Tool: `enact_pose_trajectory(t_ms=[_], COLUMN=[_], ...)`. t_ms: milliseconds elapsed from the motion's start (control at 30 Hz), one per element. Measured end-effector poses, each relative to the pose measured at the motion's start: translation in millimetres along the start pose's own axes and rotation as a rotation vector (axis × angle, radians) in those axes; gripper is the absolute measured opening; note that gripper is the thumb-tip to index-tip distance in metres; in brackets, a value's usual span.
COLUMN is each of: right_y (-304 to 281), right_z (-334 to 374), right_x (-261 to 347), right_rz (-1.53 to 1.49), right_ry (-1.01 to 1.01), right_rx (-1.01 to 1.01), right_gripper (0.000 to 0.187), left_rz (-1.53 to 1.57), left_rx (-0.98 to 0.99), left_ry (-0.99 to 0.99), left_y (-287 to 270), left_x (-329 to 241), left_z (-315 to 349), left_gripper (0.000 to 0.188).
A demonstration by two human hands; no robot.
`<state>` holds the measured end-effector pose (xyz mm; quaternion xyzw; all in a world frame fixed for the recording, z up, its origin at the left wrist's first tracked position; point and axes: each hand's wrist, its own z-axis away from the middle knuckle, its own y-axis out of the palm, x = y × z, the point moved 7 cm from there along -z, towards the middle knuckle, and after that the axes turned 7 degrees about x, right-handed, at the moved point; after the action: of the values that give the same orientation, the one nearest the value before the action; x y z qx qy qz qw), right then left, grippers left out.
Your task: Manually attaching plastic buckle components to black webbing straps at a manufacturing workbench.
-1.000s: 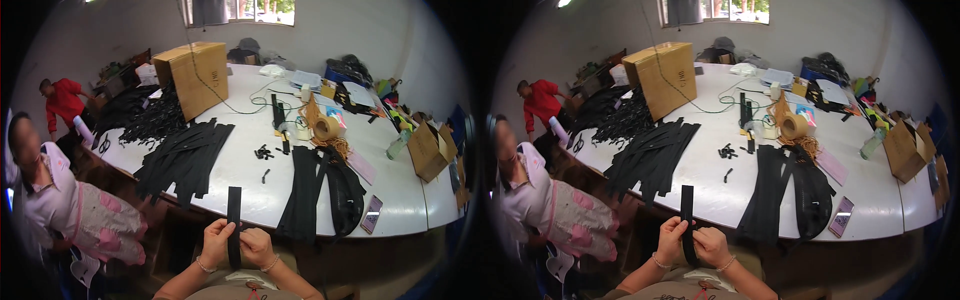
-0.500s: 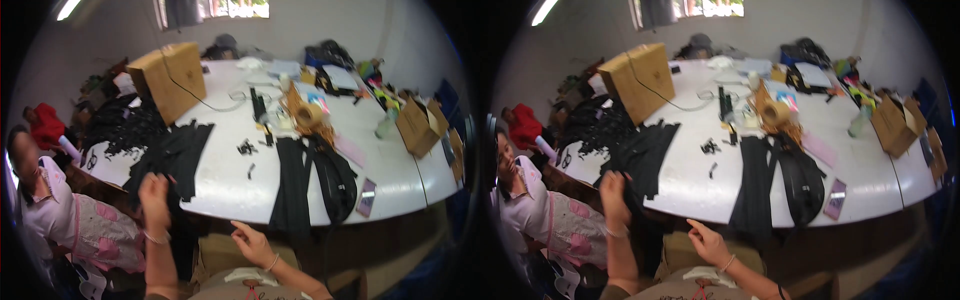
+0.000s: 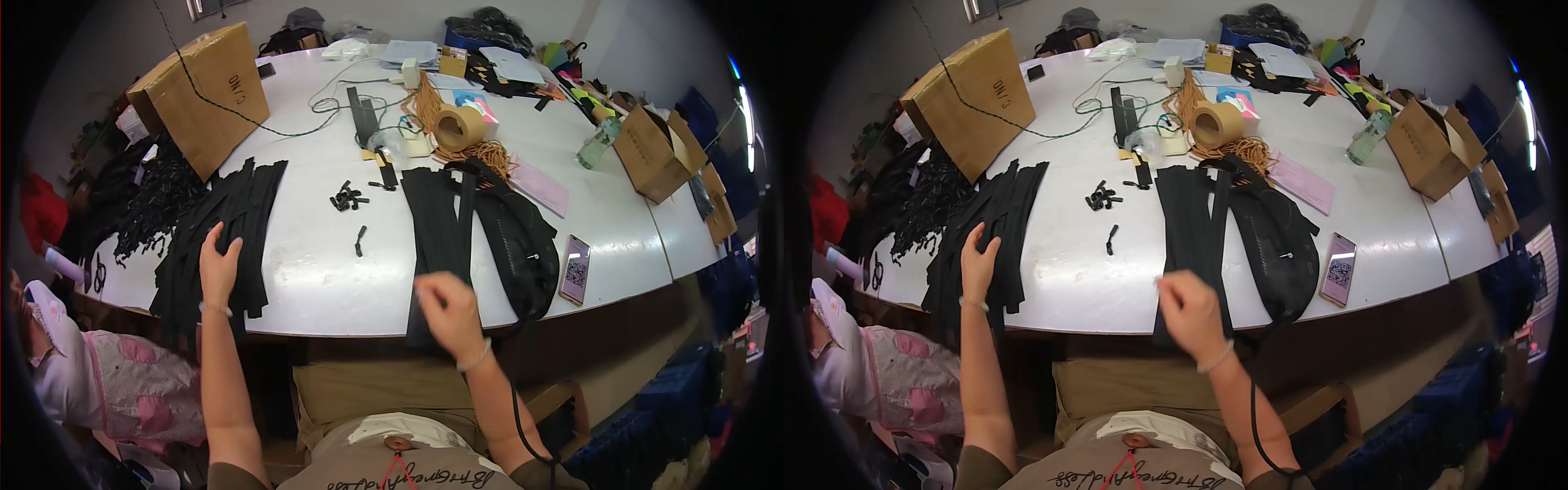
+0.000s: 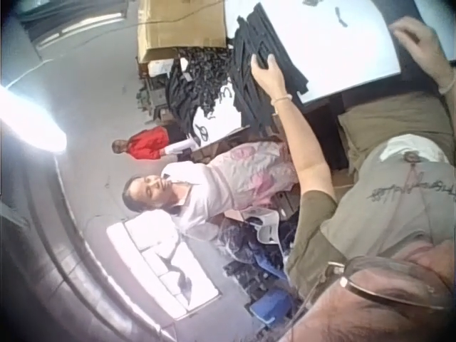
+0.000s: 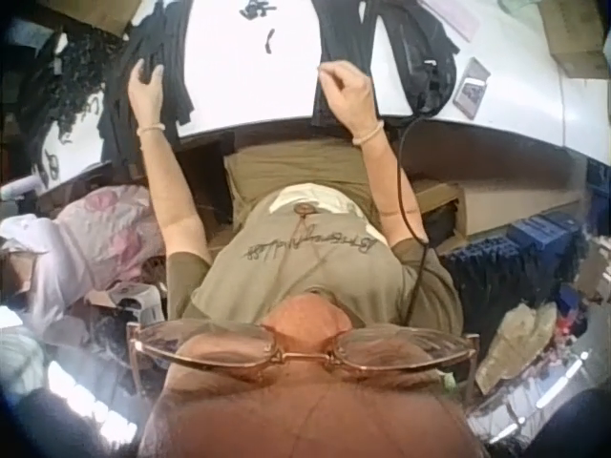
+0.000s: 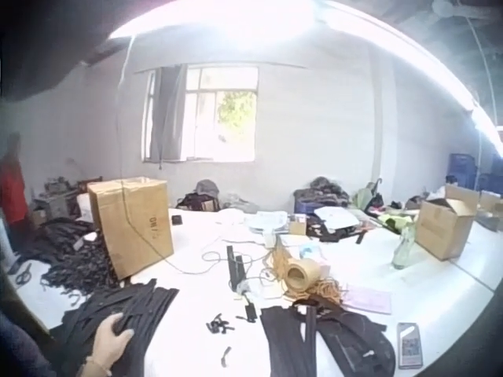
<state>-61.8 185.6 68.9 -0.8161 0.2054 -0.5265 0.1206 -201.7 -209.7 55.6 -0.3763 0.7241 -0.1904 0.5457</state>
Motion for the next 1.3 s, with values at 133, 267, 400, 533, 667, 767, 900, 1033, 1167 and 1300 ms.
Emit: enact_pose_trajectory(t_ms=[133, 267, 400, 533, 667, 767, 900, 1033, 1167, 1300], right_y=[-22.2, -7.2, -9.6, -54.4, -62.0, -24.0, 17.5, 46.8, 54.7, 56.0], right_z=[-68.9, -99.9, -98.8, -84.6, -60.6, -20.5, 41.7, 68.6, 65.4, 31.5], right_x=[-62.9, -112.8, -124.5, -98.3, -54.4, -24.0, 7.8, 15.9, 6.4, 22.0], right_rz=[0.476, 0.76, 0.74, 0.42, -0.234, -0.577, -0.614, -0.609, -0.789, -0.765], right_ry=[0.135, 0.358, 0.317, 0.202, 0.198, 0.295, 0.435, 0.389, 0.489, 0.342], right_rx=[-0.141, -0.085, -0.048, -0.307, -0.26, -0.025, 0.22, 0.331, 0.399, 0.235], right_gripper=[0.016, 0.02, 0.016, 0.013, 0.005, 0.004, 0.004, 0.011, 0.025, 0.024], left_rz=[0.346, 0.414, 0.481, 0.562, 0.707, 0.992, 1.276, 1.433, 2.159, 2.5], left_rx=[0.001, 0.082, 0.157, 0.221, 0.374, 0.678, 0.731, 0.664, 1.055, 1.391], left_ry=[0.074, 0.096, 0.08, 0.028, -0.05, -0.197, -0.247, -0.416, -0.644, -0.821], left_y=[26.8, 54.8, 69.3, 81.4, 93.4, 109.8, 115.3, 104.9, 110.3, 108.4], left_x=[-64.5, -86.4, -96.3, -104.1, -125.3, -158.5, -183.0, -175.7, -176.4, -192.8], left_z=[70.5, 125.0, 147.4, 148.6, 147.1, 147.2, 152.7, 155.2, 174.6, 201.7], left_gripper=[0.025, 0.015, 0.014, 0.015, 0.019, 0.03, 0.041, 0.029, 0.027, 0.029])
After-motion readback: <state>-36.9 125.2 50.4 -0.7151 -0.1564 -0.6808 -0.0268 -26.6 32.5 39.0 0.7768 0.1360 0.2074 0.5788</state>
